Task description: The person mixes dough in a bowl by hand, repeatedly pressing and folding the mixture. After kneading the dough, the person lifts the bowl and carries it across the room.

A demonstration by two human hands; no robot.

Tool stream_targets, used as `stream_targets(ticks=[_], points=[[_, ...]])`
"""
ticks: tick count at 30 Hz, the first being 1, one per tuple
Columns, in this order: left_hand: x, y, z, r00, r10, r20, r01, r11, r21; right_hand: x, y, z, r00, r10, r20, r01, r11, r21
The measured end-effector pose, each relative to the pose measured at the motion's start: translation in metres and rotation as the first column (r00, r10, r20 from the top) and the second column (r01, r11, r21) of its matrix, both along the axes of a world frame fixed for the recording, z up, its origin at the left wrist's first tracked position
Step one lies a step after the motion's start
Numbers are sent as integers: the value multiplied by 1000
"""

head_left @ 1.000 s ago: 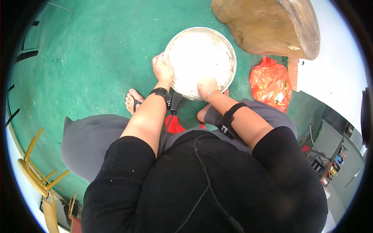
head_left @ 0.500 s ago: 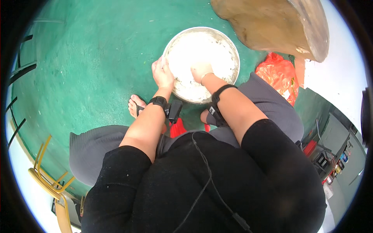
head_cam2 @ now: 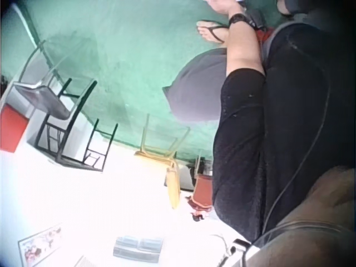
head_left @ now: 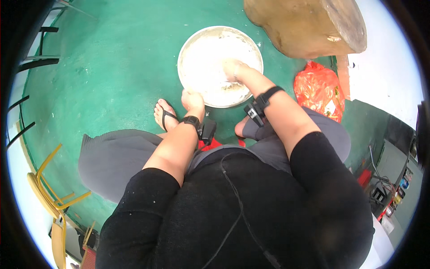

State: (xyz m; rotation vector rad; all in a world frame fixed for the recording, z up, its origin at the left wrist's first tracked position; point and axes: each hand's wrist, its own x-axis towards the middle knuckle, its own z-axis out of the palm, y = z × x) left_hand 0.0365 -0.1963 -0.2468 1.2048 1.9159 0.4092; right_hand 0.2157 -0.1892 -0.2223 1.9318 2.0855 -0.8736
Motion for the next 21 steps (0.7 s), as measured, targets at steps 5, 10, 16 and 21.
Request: stream_targets(ticks=[5, 10, 16, 21], points=[[-17, -30, -20, 994, 52, -98, -66, 987, -148, 7, -4, -3, 885, -462, 61, 465, 884, -44], [1, -49, -19, 998, 55, 12, -49, 944, -327, 36, -2, -46, 854, -473, 217, 493, 869, -47], [27, 60, -2, 987, -133, 92, 67, 854, 516, 104, -11, -92, 881, -328, 340, 345, 939, 13], [-1, 96, 7, 915, -364, 173, 253, 853, 456, 27, 32, -41, 777, -587, 228, 610, 792, -40]])
